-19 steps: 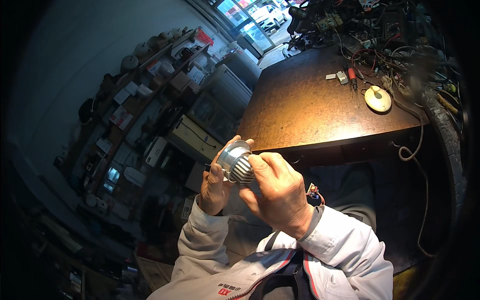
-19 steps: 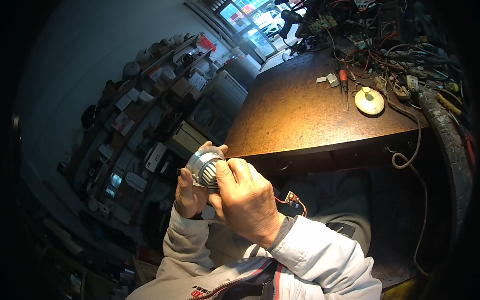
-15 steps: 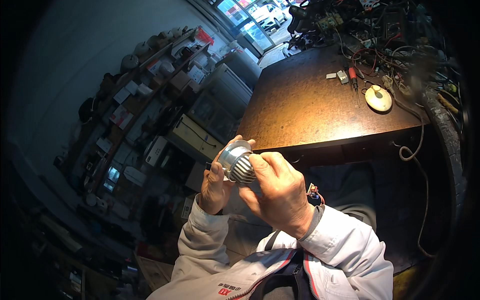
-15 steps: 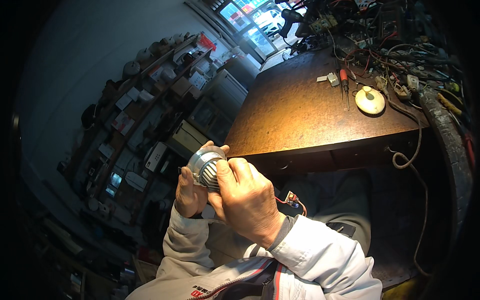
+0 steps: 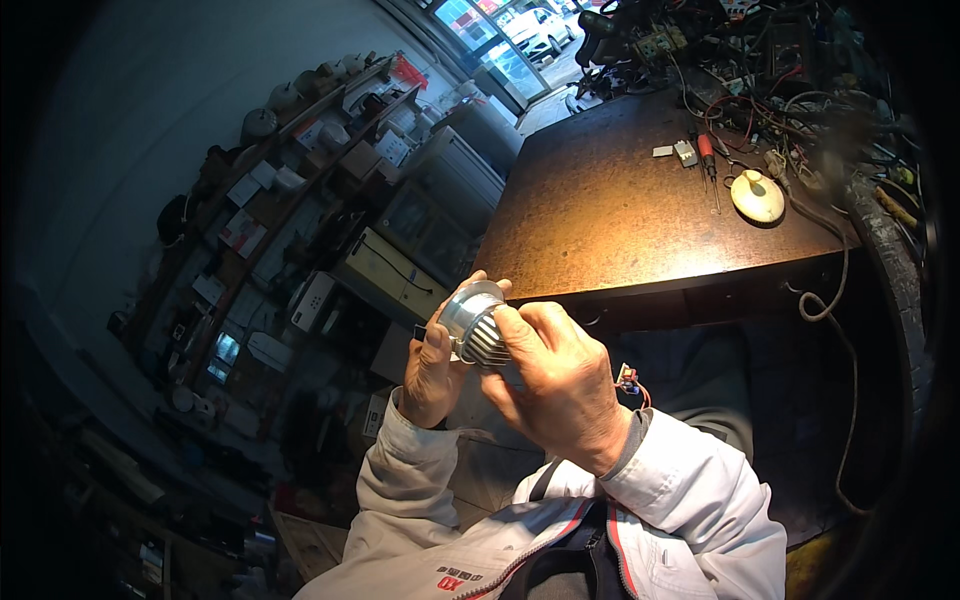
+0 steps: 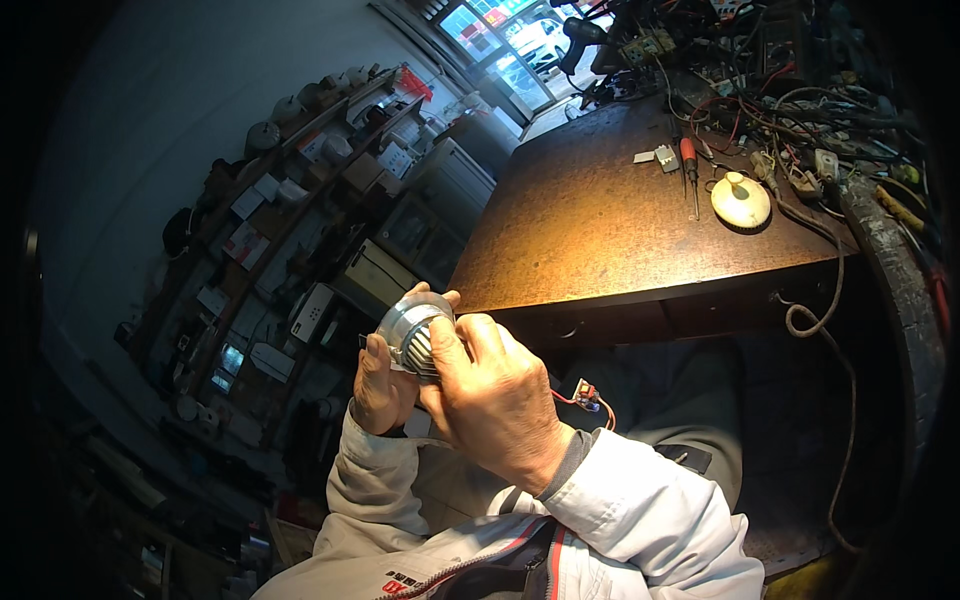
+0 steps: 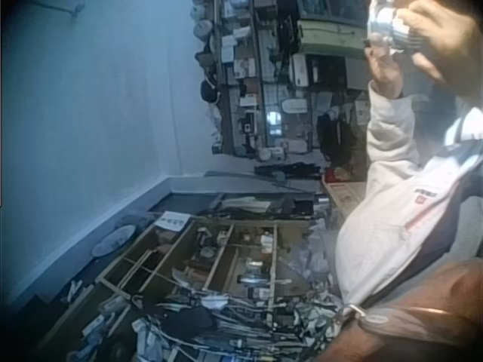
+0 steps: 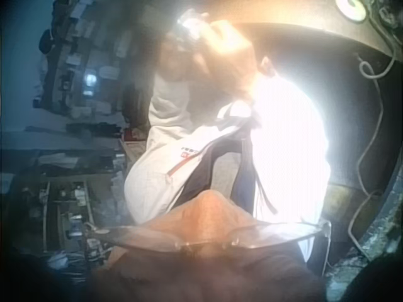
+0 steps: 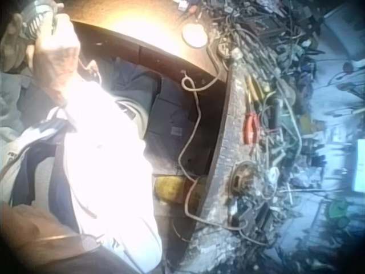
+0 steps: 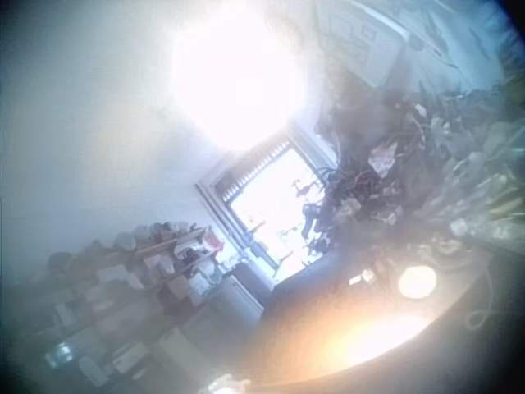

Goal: The person assembles a small electronic device by connecting a green circuit board to wires, attaching a cylindrical metal component, and testing the assembly by connecting a power source. The person then secures the components together and inspects the final assembly.

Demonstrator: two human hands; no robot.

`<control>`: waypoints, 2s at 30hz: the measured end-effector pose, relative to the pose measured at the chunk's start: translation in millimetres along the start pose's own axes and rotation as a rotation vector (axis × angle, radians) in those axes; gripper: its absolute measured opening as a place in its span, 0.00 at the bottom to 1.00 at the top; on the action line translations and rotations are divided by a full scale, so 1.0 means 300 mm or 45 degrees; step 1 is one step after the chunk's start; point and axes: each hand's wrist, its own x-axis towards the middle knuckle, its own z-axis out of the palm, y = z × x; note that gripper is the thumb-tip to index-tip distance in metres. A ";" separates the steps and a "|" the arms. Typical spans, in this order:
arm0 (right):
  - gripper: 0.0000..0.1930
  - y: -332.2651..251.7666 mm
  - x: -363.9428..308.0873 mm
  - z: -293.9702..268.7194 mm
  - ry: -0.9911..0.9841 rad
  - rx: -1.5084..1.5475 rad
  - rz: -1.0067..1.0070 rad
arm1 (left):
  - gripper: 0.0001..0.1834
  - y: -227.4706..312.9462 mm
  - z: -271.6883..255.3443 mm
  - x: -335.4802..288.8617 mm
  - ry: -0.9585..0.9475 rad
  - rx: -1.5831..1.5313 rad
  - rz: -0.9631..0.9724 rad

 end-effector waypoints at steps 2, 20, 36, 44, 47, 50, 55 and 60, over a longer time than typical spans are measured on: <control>0.32 -0.004 -0.004 -0.006 -0.025 0.046 0.038 | 0.47 0.006 -0.001 -0.008 0.016 0.107 0.029; 0.39 0.157 -0.212 0.107 0.178 0.769 0.260 | 0.67 0.033 0.167 -0.036 0.261 1.395 0.876; 0.39 0.216 -0.319 0.112 0.069 0.597 0.253 | 0.57 -0.062 0.146 -0.059 0.305 1.332 0.975; 0.32 0.099 -0.183 0.029 0.051 0.120 0.001 | 0.40 -0.113 0.068 -0.084 0.111 0.483 0.417; 0.38 0.081 -0.174 0.038 0.054 0.076 -0.013 | 0.40 -0.106 0.051 -0.084 0.072 0.327 0.327; 0.39 0.068 -0.165 0.051 0.113 0.038 -0.054 | 0.37 -0.090 0.038 -0.082 0.029 0.295 0.314; 0.36 0.049 -0.142 0.050 0.134 0.018 -0.073 | 0.39 -0.054 0.049 -0.091 0.096 0.222 0.191; 0.33 0.036 -0.116 0.050 0.166 0.045 -0.035 | 0.42 -0.068 0.037 -0.091 0.147 0.132 0.154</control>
